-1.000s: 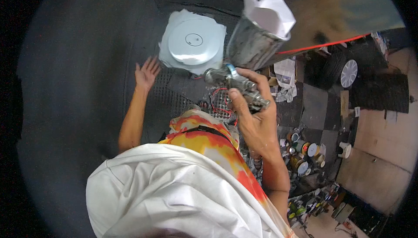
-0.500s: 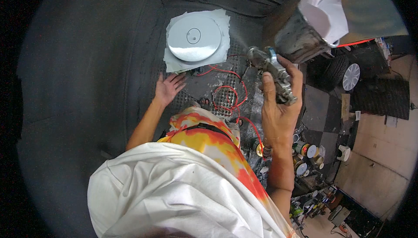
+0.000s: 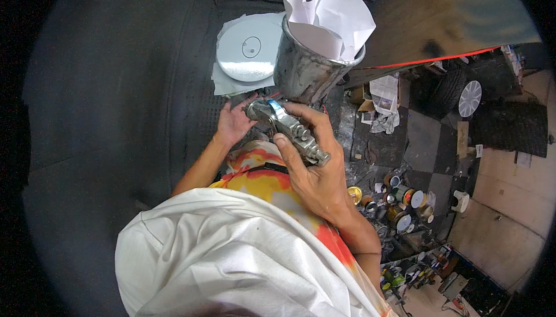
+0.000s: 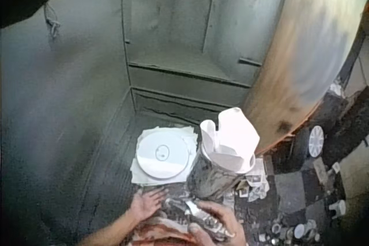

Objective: The recorder is spray-painting a circular automotive part (center cap or small rim component) inside a paint booth.

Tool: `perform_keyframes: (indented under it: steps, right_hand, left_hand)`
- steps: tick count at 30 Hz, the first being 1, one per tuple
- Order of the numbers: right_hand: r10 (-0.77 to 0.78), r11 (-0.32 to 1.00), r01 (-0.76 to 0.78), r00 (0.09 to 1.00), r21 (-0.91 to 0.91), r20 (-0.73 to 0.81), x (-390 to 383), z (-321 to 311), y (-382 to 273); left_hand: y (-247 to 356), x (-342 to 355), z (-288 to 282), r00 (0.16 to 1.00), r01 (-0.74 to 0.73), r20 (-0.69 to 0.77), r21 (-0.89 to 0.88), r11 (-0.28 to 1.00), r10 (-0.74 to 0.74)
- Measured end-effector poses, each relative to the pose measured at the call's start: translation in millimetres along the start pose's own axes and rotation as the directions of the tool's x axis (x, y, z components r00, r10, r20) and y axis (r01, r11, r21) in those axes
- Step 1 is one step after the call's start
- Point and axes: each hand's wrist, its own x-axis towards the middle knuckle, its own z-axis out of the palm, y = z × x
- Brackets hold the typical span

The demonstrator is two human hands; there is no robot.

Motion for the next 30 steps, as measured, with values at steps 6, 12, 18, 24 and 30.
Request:
perform_keyframes:
  steps: [6, 12, 18, 24, 30]
  right_hand:
    - [0.029, 0.993, -0.042, 0.993, -0.108, -0.116, 10.9, -7.9, 14.2]
    - [-0.03, 0.983, -0.024, 0.955, -0.18, -0.294, 19.7, -29.5, 23.8]
    - [0.006, 0.987, -0.056, 0.951, -0.152, -0.308, 17.5, -27.4, 33.6]
    - [0.106, 0.993, -0.108, 0.993, -0.036, -0.061, 12.1, -5.2, 7.1]
    - [0.106, 0.992, -0.107, 0.994, 0.066, 0.018, 4.7, 5.6, 7.7]
  left_hand:
    - [-5.1, 5.0, 9.8, 0.999, -0.03, 0.035, -0.102, 0.994, 0.034]
    - [-1.8, 9.8, 19.1, 0.998, -0.044, 0.046, -0.14, 0.989, 0.051]
    - [-7.5, 9.7, 26.1, 0.998, -0.053, 0.011, -0.233, 0.971, 0.057]
    - [-14.9, 8.1, 28.3, 0.995, -0.101, -0.01, -0.28, 0.955, 0.102]
    - [-6.1, 2.6, 9.4, 0.986, -0.113, 0.081, -0.31, 0.944, 0.144]
